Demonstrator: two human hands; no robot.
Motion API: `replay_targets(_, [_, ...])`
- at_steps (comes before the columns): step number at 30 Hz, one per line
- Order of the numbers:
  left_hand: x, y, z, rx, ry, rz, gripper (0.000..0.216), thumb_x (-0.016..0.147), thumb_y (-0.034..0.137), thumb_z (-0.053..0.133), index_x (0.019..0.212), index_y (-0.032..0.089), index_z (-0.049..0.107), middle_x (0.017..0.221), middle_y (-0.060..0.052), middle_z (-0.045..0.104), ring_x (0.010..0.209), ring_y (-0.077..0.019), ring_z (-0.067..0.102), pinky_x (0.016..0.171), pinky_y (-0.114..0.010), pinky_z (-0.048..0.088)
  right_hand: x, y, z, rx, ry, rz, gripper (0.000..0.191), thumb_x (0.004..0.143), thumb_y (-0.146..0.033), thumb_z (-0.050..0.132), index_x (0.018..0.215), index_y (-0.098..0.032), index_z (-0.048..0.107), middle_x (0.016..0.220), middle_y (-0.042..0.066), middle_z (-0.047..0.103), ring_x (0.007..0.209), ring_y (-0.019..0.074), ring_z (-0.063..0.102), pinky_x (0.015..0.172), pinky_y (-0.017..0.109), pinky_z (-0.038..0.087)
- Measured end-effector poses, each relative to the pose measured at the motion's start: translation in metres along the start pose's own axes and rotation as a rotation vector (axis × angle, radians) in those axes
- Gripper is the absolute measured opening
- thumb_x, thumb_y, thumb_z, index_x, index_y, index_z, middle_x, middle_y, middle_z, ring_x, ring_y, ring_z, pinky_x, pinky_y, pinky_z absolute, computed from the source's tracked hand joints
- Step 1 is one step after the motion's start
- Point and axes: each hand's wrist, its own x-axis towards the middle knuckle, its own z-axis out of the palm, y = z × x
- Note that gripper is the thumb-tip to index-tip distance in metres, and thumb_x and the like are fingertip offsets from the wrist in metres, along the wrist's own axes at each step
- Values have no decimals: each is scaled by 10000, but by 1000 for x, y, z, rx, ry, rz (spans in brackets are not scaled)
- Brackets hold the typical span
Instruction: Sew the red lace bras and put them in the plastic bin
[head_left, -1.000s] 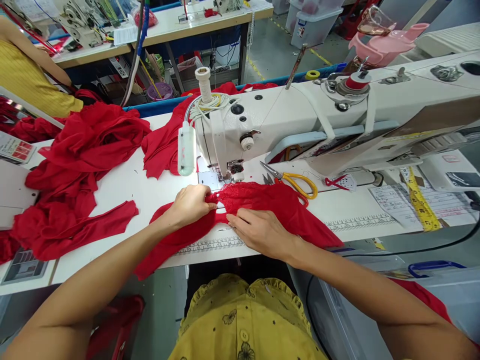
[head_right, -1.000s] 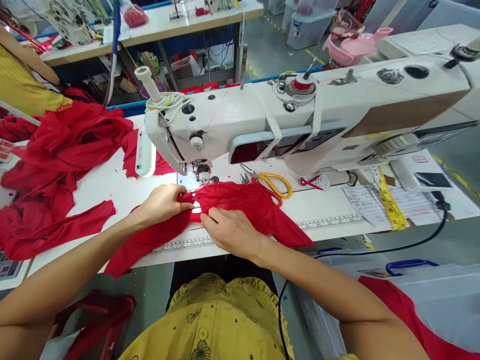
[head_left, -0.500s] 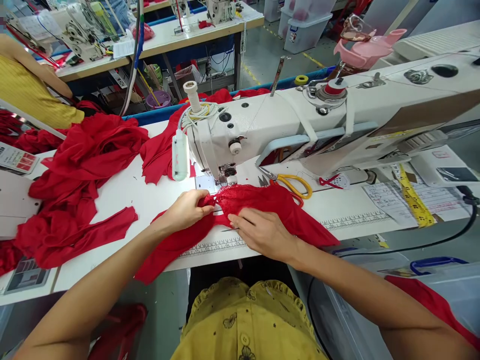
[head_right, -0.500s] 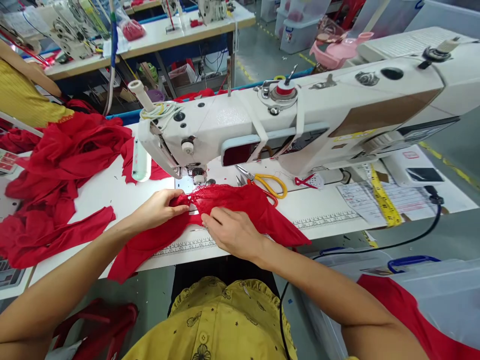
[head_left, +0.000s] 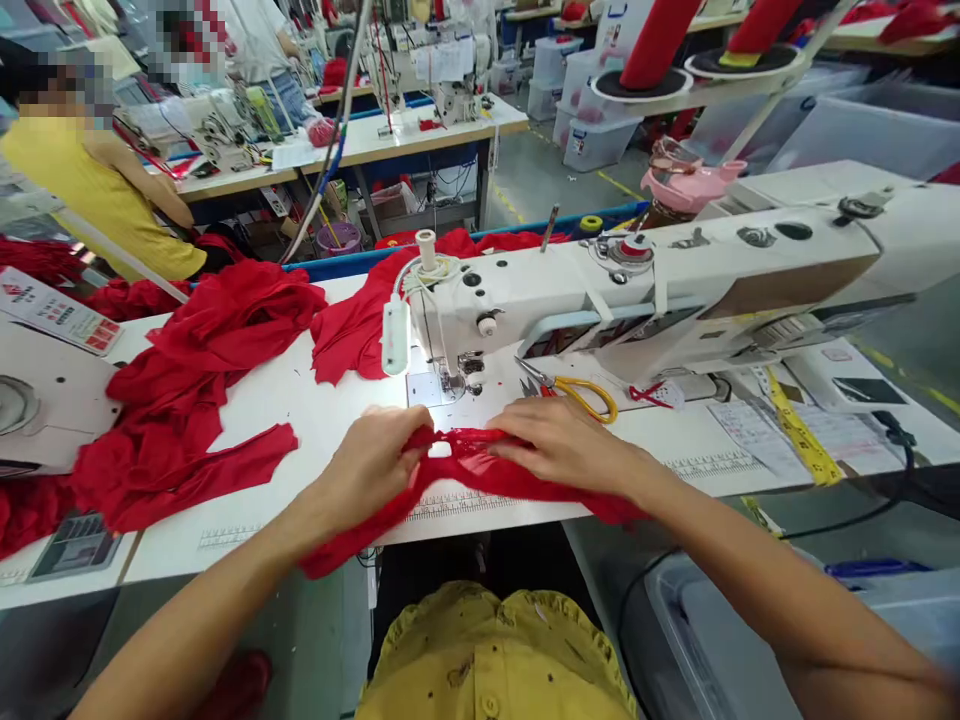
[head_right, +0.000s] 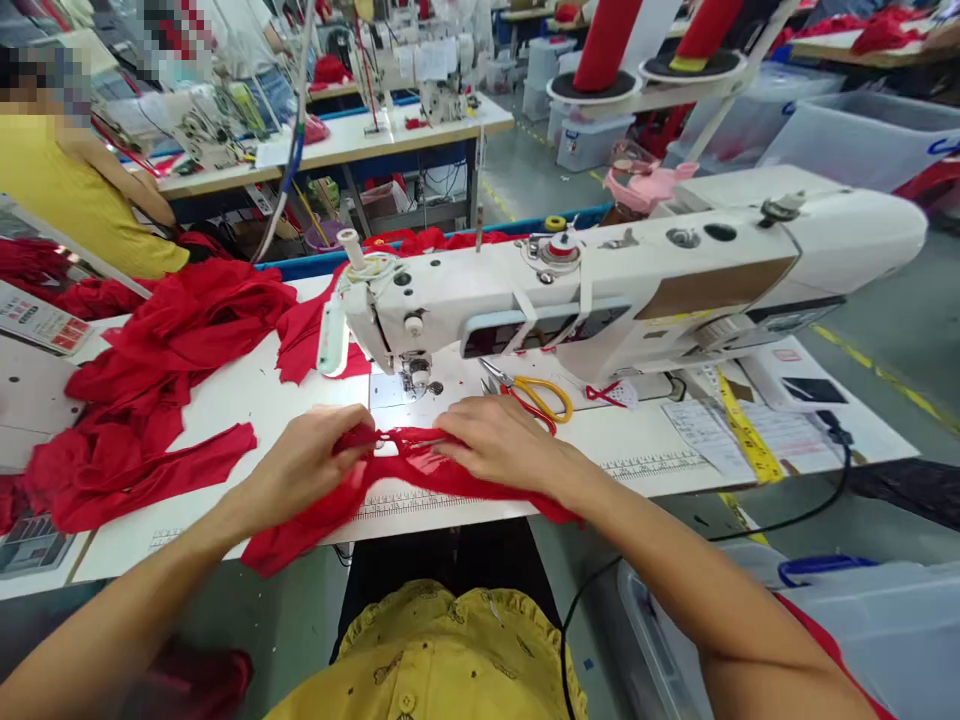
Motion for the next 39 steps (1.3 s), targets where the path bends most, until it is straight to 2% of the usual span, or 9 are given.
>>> replay_targets(4, [-14,4,15,-142,654,277,219,822,46,617,908,244,579,836,26,739,725,-160,629,864,-367,421,-4,-72,-16,113,10,-292,304,993,-430,570,1009,-152,691,850,49,707,714,157,597,561,297,393])
replay_targets(7, [-20,4,38,-622,834,181,275,841,182,733,1051,273,578,764,53,723,670,-139,642,924,-359,463,1,-101,-8,322,64,-476,218,988,-325,590,1073,-146,680,894,34,733,775,144,625,620,273,469])
replay_targets(9, [-25,1,53,-843,868,36,295,842,276,766,1085,277,598,706,62,698,661,-136,640,894,-333,498,9,-98,1,496,228,-335,186,1005,-223,550,1130,-163,674,951,39,747,837,124,654,738,241,508])
replay_targets(12, [-32,-5,69,-960,877,-8,248,797,291,819,964,264,639,704,43,695,789,-150,660,898,-309,510,23,-78,16,637,376,27,196,1012,-238,542,1145,-218,685,1037,54,738,942,143,667,836,268,510])
replay_targets(19, [-36,-15,82,-1101,768,-35,243,768,179,821,776,211,580,1041,1,650,887,-129,625,746,-228,517,34,-62,30,929,133,271,285,977,-431,574,1040,-210,742,890,17,655,695,109,501,570,237,360])
replay_targets(29, [-36,-24,78,-1268,476,-154,196,770,152,791,790,205,604,929,-6,627,860,-138,612,770,-240,511,33,-58,34,994,48,410,206,898,-384,630,838,-190,597,772,-43,535,590,79,325,533,243,261])
replay_targets(33, [-45,-29,68,-1355,393,-166,166,856,254,664,1018,222,687,1175,-72,643,1148,-224,606,997,-368,516,27,-54,24,810,53,381,141,910,-272,566,796,-208,511,699,-61,478,612,90,391,563,235,308])
replay_targets(36, [-50,-23,62,-1113,427,-65,318,880,301,637,1194,249,645,1324,-92,570,1349,-277,480,1149,-471,404,23,-54,14,656,34,343,119,908,-238,557,803,-208,511,695,-59,505,626,93,432,587,234,327])
replay_targets(39, [-50,-9,58,-686,428,-84,260,859,213,669,1113,257,639,1328,-82,542,1326,-263,488,1141,-439,387,23,-56,6,554,7,310,96,906,-214,551,815,-203,524,697,-58,520,626,90,445,594,231,325])
